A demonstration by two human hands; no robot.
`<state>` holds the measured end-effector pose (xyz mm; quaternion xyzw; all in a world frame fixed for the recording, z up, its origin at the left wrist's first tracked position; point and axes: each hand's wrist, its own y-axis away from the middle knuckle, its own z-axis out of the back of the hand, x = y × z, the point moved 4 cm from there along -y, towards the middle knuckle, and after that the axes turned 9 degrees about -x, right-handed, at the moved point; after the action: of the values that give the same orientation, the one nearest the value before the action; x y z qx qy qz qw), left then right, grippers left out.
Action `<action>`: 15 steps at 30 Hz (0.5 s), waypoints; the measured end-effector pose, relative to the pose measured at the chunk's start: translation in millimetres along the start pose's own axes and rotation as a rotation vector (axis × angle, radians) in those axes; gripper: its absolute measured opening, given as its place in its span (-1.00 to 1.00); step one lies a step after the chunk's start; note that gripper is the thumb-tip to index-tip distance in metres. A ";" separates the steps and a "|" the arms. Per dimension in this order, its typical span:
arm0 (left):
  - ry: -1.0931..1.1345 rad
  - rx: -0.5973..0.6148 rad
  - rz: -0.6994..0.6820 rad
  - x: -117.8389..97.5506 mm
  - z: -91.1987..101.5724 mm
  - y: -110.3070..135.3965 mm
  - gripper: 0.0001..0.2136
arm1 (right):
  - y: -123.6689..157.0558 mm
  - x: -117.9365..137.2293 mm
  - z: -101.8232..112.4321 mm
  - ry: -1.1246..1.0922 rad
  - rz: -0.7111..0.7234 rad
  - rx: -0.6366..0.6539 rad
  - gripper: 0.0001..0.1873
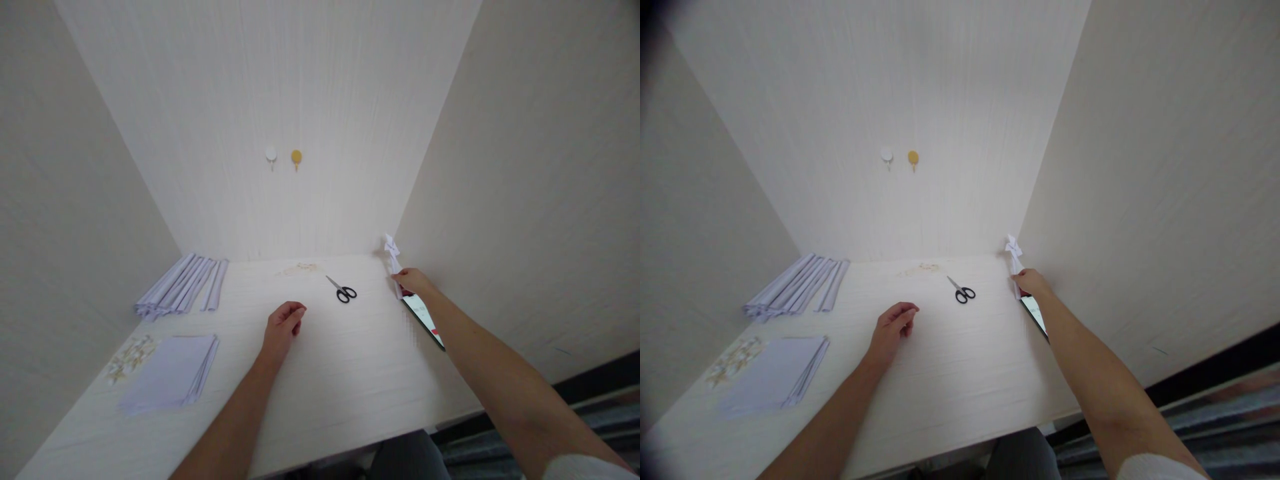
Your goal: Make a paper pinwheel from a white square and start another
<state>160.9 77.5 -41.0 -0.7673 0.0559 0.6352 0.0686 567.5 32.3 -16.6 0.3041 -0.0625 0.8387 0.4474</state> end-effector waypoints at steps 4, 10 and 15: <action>-0.011 -0.004 -0.002 -1.2 -0.2 1.2 -0.75 | 11.4 -3.7 2.2 -0.002 -0.039 0.021 -0.62; -0.017 -0.016 -0.010 -2.3 0.3 2.9 -0.77 | 13.5 3.7 4.5 0.107 -0.015 0.016 -0.62; -0.010 -0.017 -0.012 -2.1 -0.4 2.3 -0.77 | 8.3 13.7 10.4 0.290 0.082 -0.075 -0.63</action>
<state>160.5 75.2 -38.9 -0.7649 0.0456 0.6391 0.0663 560.0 33.2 1.0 0.1601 -0.0408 0.8886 0.4279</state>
